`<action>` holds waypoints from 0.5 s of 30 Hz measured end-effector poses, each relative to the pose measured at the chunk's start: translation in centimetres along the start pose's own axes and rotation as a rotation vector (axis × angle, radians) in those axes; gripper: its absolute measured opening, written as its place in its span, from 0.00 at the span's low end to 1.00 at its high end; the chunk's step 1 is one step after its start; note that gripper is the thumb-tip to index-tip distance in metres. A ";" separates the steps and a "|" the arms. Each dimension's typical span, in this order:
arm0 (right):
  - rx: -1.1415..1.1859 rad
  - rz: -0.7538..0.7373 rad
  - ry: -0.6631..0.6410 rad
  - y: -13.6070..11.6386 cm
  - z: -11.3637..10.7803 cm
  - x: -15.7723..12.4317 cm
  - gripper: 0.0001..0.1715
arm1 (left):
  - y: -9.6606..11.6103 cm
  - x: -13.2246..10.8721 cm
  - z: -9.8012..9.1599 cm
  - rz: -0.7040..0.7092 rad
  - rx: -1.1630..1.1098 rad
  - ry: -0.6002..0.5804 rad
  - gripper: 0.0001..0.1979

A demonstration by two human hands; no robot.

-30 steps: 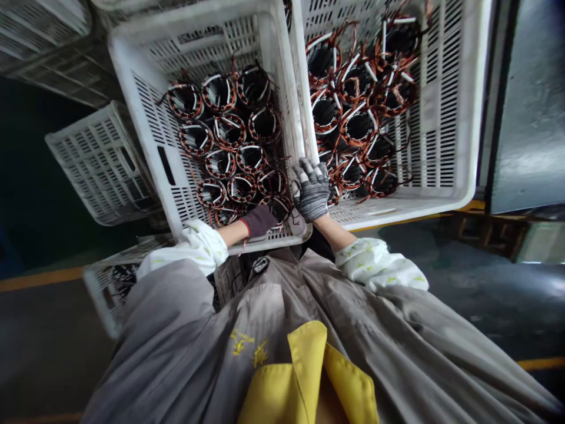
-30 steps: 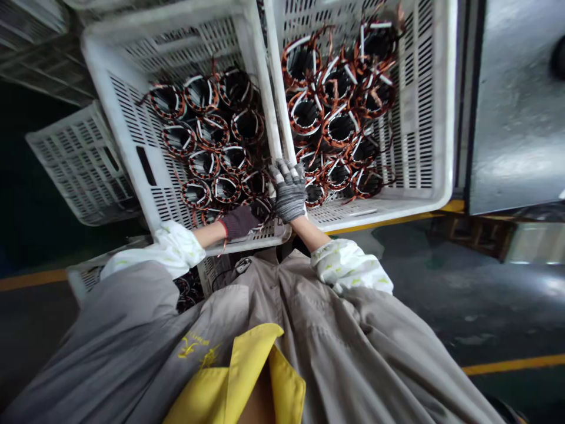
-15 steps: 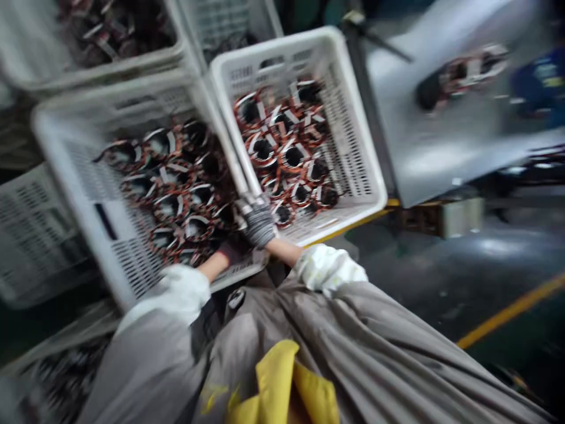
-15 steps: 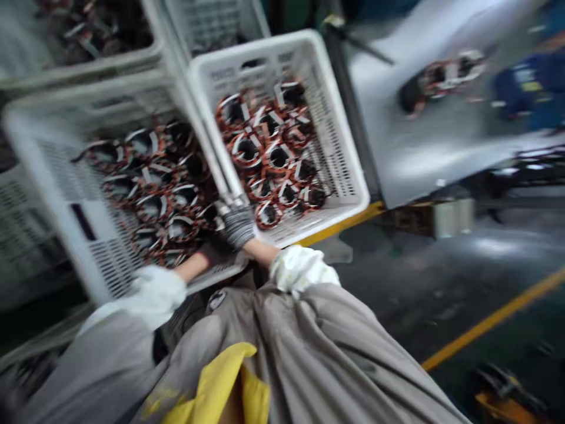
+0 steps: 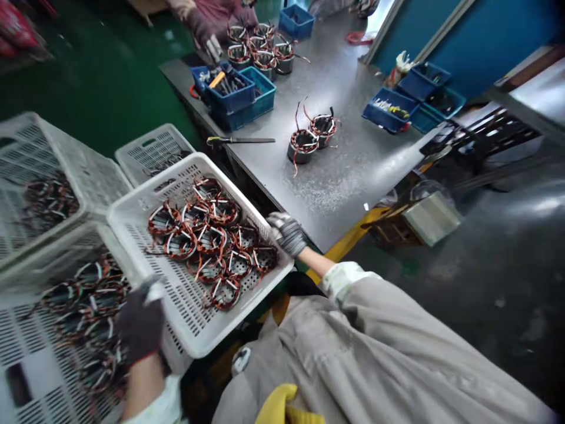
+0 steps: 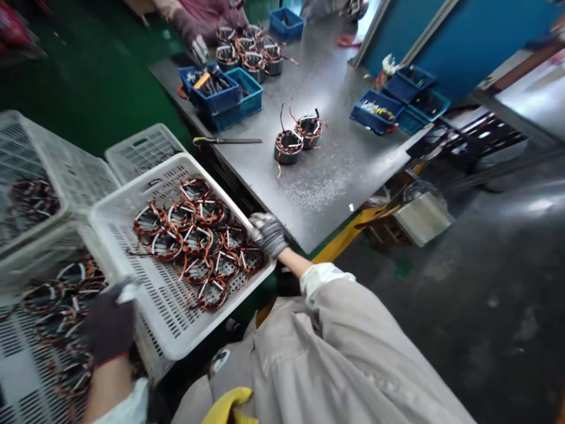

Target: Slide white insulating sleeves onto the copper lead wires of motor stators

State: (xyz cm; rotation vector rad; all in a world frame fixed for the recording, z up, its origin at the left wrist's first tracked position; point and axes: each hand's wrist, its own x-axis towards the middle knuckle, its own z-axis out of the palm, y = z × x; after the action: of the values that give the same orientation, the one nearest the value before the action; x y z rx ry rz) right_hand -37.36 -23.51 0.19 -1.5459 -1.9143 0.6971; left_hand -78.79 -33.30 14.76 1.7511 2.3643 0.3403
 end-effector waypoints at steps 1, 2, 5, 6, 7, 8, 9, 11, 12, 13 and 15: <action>-0.051 0.118 0.051 3.4 -2.8 0.4 0.26 | 5.7 1.9 1.9 0.032 -0.096 0.091 0.27; -0.102 0.220 0.097 6.6 -5.5 0.5 0.27 | 11.6 4.1 3.8 0.182 -0.181 0.085 0.26; -0.236 0.458 0.252 14.6 -11.8 -1.6 0.27 | 28.2 11.2 9.4 0.645 -0.161 -0.130 0.23; -0.274 0.558 0.341 16.6 -13.3 -2.9 0.27 | 33.1 13.3 11.1 0.731 -0.131 -0.199 0.24; -0.303 0.656 0.427 18.2 -14.6 -4.3 0.27 | 37.5 15.2 12.7 0.783 -0.111 -0.251 0.27; -0.320 0.745 0.497 19.4 -15.6 -5.6 0.27 | 41.4 16.8 14.1 0.825 -0.099 -0.301 0.29; -0.327 0.813 0.535 20.3 -16.4 -6.6 0.28 | 44.8 18.1 15.5 0.870 -0.106 -0.333 0.32; -0.315 0.858 0.479 21.6 -17.5 -7.8 0.31 | 49.9 20.1 18.1 0.919 -0.139 -0.375 0.38; -0.300 0.853 0.398 22.1 -18.0 -7.7 0.32 | 51.8 20.8 19.3 0.913 -0.140 -0.397 0.40; -0.280 0.845 0.303 22.7 -18.3 -7.2 0.31 | 53.2 21.3 20.3 0.891 -0.116 -0.421 0.42; -0.211 0.851 0.159 24.0 -19.3 -5.3 0.29 | 55.0 21.9 21.6 0.818 0.025 -0.460 0.41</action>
State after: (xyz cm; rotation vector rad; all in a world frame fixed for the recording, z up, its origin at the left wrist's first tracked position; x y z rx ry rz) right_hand -6.41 -23.30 -3.94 -2.4924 -1.1881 0.6801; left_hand -28.83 4.69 9.73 2.4129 1.2782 -0.0067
